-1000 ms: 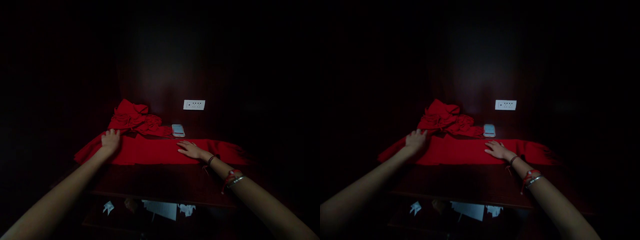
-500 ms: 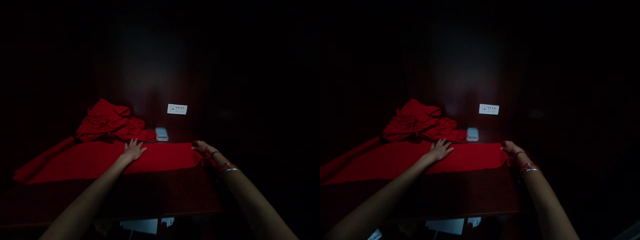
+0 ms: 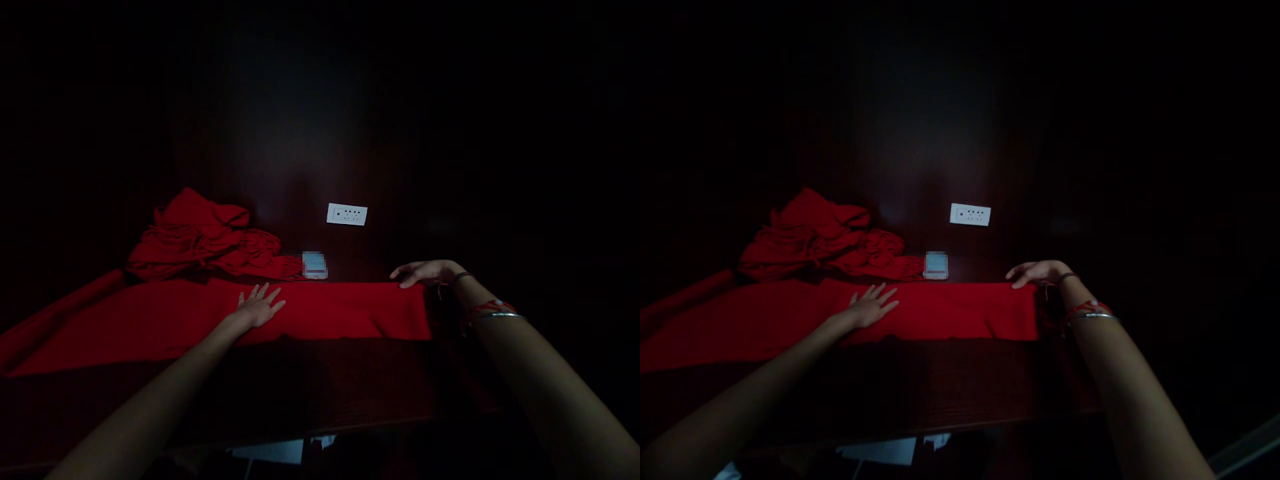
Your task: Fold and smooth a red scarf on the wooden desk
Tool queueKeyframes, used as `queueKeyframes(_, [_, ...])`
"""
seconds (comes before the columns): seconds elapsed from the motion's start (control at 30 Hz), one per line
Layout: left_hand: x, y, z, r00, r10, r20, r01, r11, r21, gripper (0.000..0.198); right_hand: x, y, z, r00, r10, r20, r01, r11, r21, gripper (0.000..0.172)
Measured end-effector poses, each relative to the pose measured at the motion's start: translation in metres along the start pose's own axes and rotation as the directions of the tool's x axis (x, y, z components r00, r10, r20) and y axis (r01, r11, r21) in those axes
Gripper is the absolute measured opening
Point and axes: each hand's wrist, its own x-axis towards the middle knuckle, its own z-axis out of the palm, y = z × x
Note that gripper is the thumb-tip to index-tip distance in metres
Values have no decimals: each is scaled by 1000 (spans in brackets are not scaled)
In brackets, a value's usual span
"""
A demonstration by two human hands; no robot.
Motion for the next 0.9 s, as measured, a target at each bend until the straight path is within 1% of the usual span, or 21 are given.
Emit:
queueKeyframes(0.03, [0,0,0,1000,3,-2,-3,1000,0,58,-4,-4,-1,998,22,63,-22,1000,0,42])
queueKeyframes(0.07, [0,0,0,1000,4,-3,-4,1000,1,57,-6,-8,-1,995,20,97,-21,1000,9,38])
queueKeyframes(0.1, [-1,-1,0,1000,6,-4,-6,1000,2,57,-8,-12,0,995,-14,94,10,999,33,32])
queueKeyframes(0.13, [-1,-1,0,1000,7,-5,-7,1000,3,57,-8,-15,3,996,-67,58,63,996,71,25])
queueKeyframes(0.2, [-1,-1,0,1000,6,-7,-6,1000,5,57,-5,-19,10,979,-182,-87,194,969,155,14])
queueKeyframes(0.23, [-1,-1,0,1000,6,-7,-6,1000,7,58,-4,-21,14,962,-222,-159,251,949,190,11])
queueKeyframes(0.27, [-2,-1,0,1000,7,-8,-7,1000,9,58,-2,-23,18,947,-248,-205,292,929,225,10])
queueKeyframes(0.3, [-2,-1,-1,1000,9,-8,-9,1000,12,59,0,-24,22,939,-264,-221,318,911,264,11])
queueKeyframes(0.33, [-2,0,-1,1000,9,-8,-9,1000,14,59,0,-25,26,939,-276,-206,330,893,305,12])
queueKeyframes(0.37, [-2,0,-1,1000,11,-8,-11,1000,17,59,1,-27,29,943,-289,-166,330,879,344,14])
queueKeyframes(0.43, [-2,0,-1,1000,13,-11,-13,1000,22,60,0,-31,34,950,-308,-54,304,868,393,16])
queueKeyframes(0.5, [-1,0,0,1000,15,-19,-15,1000,23,60,-2,-36,37,949,-316,22,282,876,392,19])
queueKeyframes(0.57, [0,-1,1,999,25,-25,-25,1000,15,61,-4,-40,37,949,-312,37,277,887,369,22])
queueKeyframes(0.63, [1,-2,1,999,30,-24,-30,1000,6,62,-6,-43,34,955,-296,-5,282,906,315,28])
queueKeyframes(0.7, [2,-3,2,999,31,-21,-31,1000,-2,62,-6,-44,28,959,-264,-103,280,940,195,33])
queueKeyframes(0.73, [2,-3,2,999,32,-20,-32,999,-4,62,-6,-44,23,957,-239,-167,257,961,99,36])
queueKeyframes(0.8, [2,-3,2,999,40,-16,-40,999,-5,61,-6,-44,14,935,-196,-294,159,977,-143,38])
queueKeyframes(0.83, [2,-3,1,999,42,-11,-42,999,-5,61,-6,-45,8,921,-189,-340,97,958,-270,37])
queueKeyframes(0.9, [2,-3,1,999,40,3,-40,999,-3,61,-7,-48,0,902,-196,-385,-20,871,-491,30])
